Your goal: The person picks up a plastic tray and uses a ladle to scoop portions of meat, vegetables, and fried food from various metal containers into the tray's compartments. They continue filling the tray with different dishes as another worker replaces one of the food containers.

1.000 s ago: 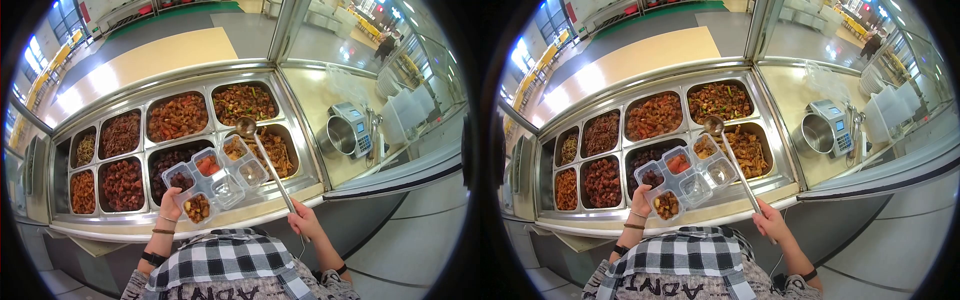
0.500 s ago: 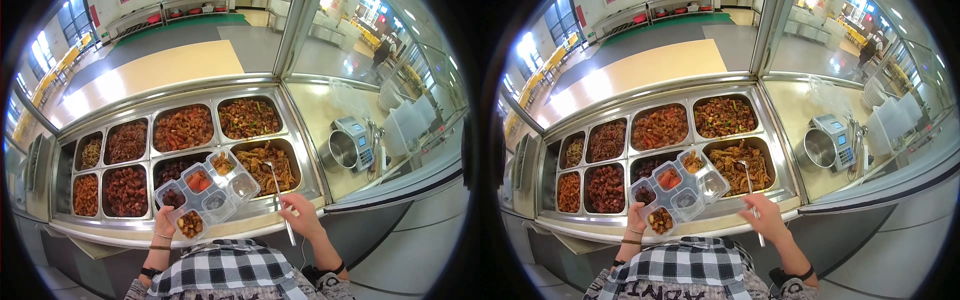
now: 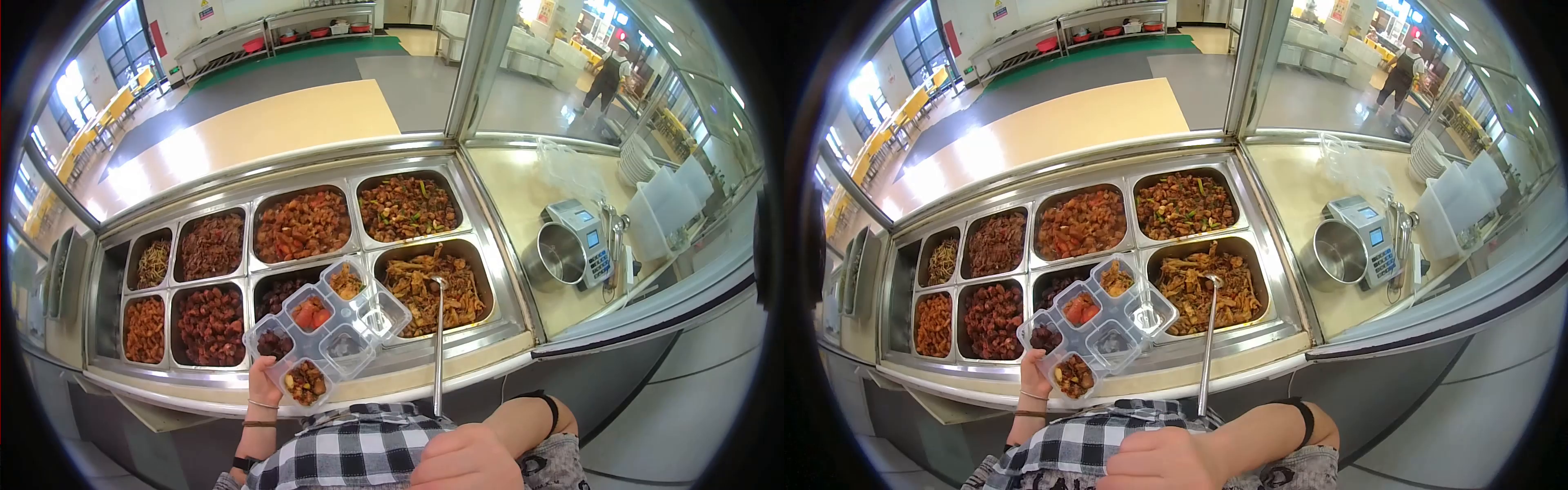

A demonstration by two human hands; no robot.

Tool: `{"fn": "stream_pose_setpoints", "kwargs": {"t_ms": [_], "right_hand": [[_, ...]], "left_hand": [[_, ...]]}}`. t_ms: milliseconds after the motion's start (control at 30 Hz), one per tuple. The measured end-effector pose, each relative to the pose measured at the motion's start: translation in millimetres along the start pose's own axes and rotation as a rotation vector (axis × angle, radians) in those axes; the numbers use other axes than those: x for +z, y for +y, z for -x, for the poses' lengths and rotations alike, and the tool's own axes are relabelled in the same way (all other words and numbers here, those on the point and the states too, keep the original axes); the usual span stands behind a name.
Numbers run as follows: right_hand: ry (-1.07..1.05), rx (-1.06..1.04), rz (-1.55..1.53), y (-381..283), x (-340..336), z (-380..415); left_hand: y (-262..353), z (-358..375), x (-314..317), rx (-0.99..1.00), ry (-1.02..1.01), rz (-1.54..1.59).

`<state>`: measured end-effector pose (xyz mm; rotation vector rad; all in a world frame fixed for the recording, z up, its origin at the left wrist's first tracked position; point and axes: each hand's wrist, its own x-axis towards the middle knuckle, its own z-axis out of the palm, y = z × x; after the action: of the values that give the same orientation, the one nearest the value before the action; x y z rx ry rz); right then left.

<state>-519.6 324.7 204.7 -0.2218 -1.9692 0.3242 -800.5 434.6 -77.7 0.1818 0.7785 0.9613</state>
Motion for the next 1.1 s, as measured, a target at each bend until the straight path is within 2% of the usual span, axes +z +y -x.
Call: {"fn": "stream_pose_setpoints", "kwargs": {"t_ms": [67, 133, 267, 333, 567, 633, 667, 733, 767, 867, 900, 1000, 1067, 1100], "right_hand": [[-0.028, 0.001, -0.02, 1.9, 5.1, 4.6], [0.155, -0.023, -0.1, 8.1, 24.1, 21.9], [0.187, 0.012, -0.122, 5.9, 19.8, 17.6], [-0.063, 0.06, -0.122, 1.2, 5.3, 9.0], [0.105, 0.114, -0.263, -6.4, 24.7, 16.4], [-0.032, 0.131, -0.35, -7.5, 25.4, 20.2], [-0.033, 0.138, -0.364, -7.0, 23.7, 20.8], [-0.108, 0.092, -0.194, -2.9, 19.9, 19.7], [-0.113, 0.09, -0.204, -1.1, 20.7, 20.8], [0.005, 0.255, -0.19, 3.5, 24.3, 26.3], [-0.003, 0.255, -0.214, 4.4, 24.7, 32.0], [-0.112, 0.501, -0.095, 11.3, 23.6, 52.7], [-0.093, 0.738, 0.046, 14.1, 27.9, 73.3], [-0.111, 0.925, 0.143, 15.7, 30.9, 87.1]], "left_hand": [[-1.4, 0.8, -2.0, -0.02, -0.01, 0.01], [-2.4, -0.4, 3.5, 0.047, 0.031, 0.006], [-1.2, -3.7, -4.9, 0.005, 0.001, 0.014], [0.9, 0.4, 3.4, -0.001, -0.007, 0.02], [2.7, 3.9, 9.3, 0.028, -0.009, 0.017], [2.8, 4.5, 11.1, 0.041, 0.021, 0.032], [2.4, 2.4, 4.8, 0.026, 0.009, 0.05], [3.7, 5.1, 0.4, 0.03, 0.0, 0.043], [4.6, 6.2, 1.2, 0.037, 0.006, 0.05], [5.6, 18.6, 10.1, 0.09, 0.017, 0.076], [6.6, 21.2, 8.7, 0.101, 0.037, 0.088], [11.0, 33.8, -6.3, 0.107, 0.042, 0.071], [13.9, 45.0, -11.3, 0.153, 0.062, 0.082], [14.3, 51.9, -15.3, 0.175, 0.064, 0.081]]}}
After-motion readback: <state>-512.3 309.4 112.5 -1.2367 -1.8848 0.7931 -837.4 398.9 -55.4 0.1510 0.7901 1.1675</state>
